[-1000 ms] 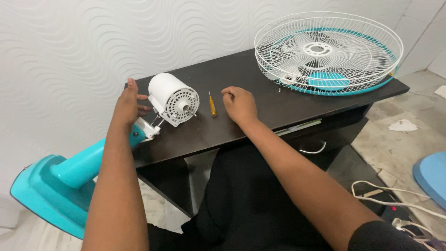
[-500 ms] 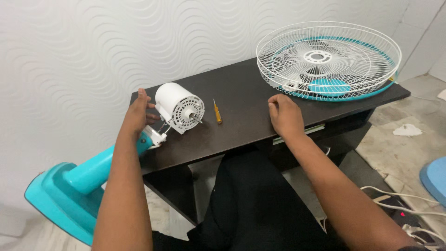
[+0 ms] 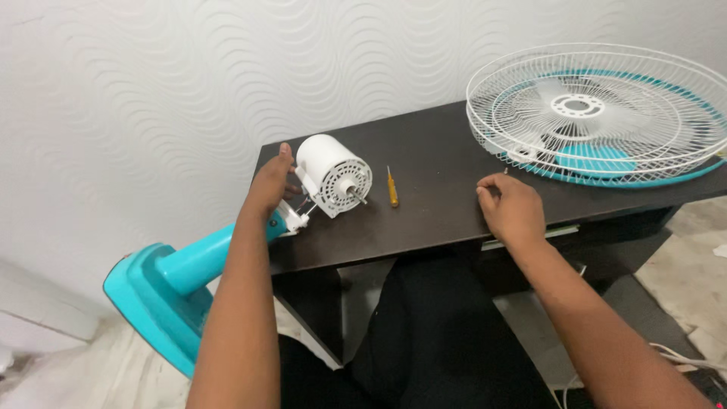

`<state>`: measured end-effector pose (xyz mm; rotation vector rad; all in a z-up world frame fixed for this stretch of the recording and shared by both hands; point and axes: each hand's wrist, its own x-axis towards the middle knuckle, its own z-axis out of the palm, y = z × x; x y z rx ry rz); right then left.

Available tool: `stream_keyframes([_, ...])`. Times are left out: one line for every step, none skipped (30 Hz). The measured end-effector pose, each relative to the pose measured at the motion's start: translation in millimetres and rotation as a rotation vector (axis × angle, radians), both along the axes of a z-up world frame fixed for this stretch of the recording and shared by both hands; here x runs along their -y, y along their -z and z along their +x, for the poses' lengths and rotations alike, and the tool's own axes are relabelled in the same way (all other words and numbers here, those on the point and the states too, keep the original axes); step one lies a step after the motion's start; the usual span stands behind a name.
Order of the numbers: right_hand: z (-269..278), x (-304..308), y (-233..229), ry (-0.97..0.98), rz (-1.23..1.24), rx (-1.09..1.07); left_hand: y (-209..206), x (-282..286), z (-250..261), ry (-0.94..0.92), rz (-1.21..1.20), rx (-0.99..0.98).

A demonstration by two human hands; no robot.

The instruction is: The person uses a screwdriver to loosen a screw on the fan motor housing while holding the motor steady. The fan cage and base are visible on the table but not handled during the clip.

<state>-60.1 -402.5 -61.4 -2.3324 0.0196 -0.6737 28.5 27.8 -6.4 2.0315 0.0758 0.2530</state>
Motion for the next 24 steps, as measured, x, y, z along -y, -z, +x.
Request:
stream_keyframes([-4.6,0.6,3.4,-0.021,-0.026,0.009,5.8,0.2,-2.6,0.022,-0.008,0.006])
stream_keyframes([-7.7,1.0,6.3,-0.043,-0.053,0.017,11.1,-1.1,-6.2,0.043,-0.015,0.013])
stream_keyframes([-3.4,2.5,2.6,-0.058,-0.080,0.045,9.7,-0.8,-3.5,0.035,-0.007,0.006])
stream_keyframes([0.6,2.0,0.3,-0.051,-0.083,0.035,7.2,-1.2,-1.1,0.028,0.002,-0.002])
stream_keyframes([1.2,1.9,1.3,-0.043,-0.088,0.016,8.2,-0.4,-1.4,0.022,0.008,-0.017])
stream_keyframes([2.1,2.2,2.8,-0.035,-0.092,-0.003,7.6,-0.5,-0.8,0.024,0.010,-0.006])
stream_keyframes([0.4,2.9,7.0,-0.038,-0.108,0.025,8.6,-0.4,-1.1,0.032,0.014,-0.003])
stream_keyframes([0.2,2.7,10.4,-0.042,-0.124,0.054,10.9,-0.6,-3.2,0.039,0.018,0.000])
stream_keyframes([2.8,4.0,10.0,-0.042,-0.140,0.093,10.3,-0.1,-3.0,0.037,0.009,-0.005])
stream_keyframes([3.7,5.4,9.8,-0.041,-0.146,0.102,9.3,0.4,-3.0,0.035,0.000,-0.011])
stream_keyframes([4.3,4.5,10.0,-0.042,-0.148,0.111,8.0,0.9,-2.5,0.031,-0.006,-0.017])
stream_keyframes([4.0,5.1,9.2,-0.044,-0.151,0.119,6.9,2.7,-0.9,0.036,-0.006,-0.013])
stream_keyframes([3.1,4.1,8.6,-0.043,-0.136,0.154,5.8,1.5,-1.9,0.037,-0.004,-0.012])
stream_keyframes([2.1,2.5,7.2,-0.042,-0.121,0.189,5.0,0.0,-2.7,0.037,-0.002,-0.011])
stream_keyframes([-3.4,2.2,7.6,-0.048,-0.113,0.218,8.2,-1.8,-6.4,0.041,0.009,-0.005])
stream_keyframes([-11.6,-1.9,10.3,-0.028,-0.065,0.168,9.6,-3.9,-8.8,0.046,0.019,0.002])
stream_keyframes([-15.9,-5.1,8.5,0.000,-0.026,0.133,8.3,-0.3,-5.2,0.057,0.022,0.025])
stream_keyframes([-22.4,-6.2,6.0,0.028,0.013,0.099,9.3,3.2,-4.4,0.057,0.016,0.007])
stream_keyframes([-29.1,-8.9,3.6,0.009,-0.055,0.182,7.3,3.2,-3.4,0.055,0.018,-0.005])
stream_keyframes([-37.3,-12.8,3.3,-0.010,-0.123,0.264,6.0,3.6,-2.3,0.052,0.020,-0.017])
stream_keyframes([-48.1,-18.3,7.2,-0.025,-0.182,0.335,5.9,1.2,-3.7,0.046,0.017,-0.019])
stream_keyframes([-58.6,-24.4,12.8,-0.075,-0.149,0.293,6.1,-2.3,-5.7,0.041,0.013,-0.022])
stream_keyframes([-63.6,-28.8,16.2,-0.118,-0.122,0.256,5.0,-0.6,-2.2,0.043,0.004,-0.018])
stream_keyframes([-63.0,-34.1,17.9,-0.155,-0.195,0.283,1.9,-0.5,2.6,0.051,0.004,-0.008])
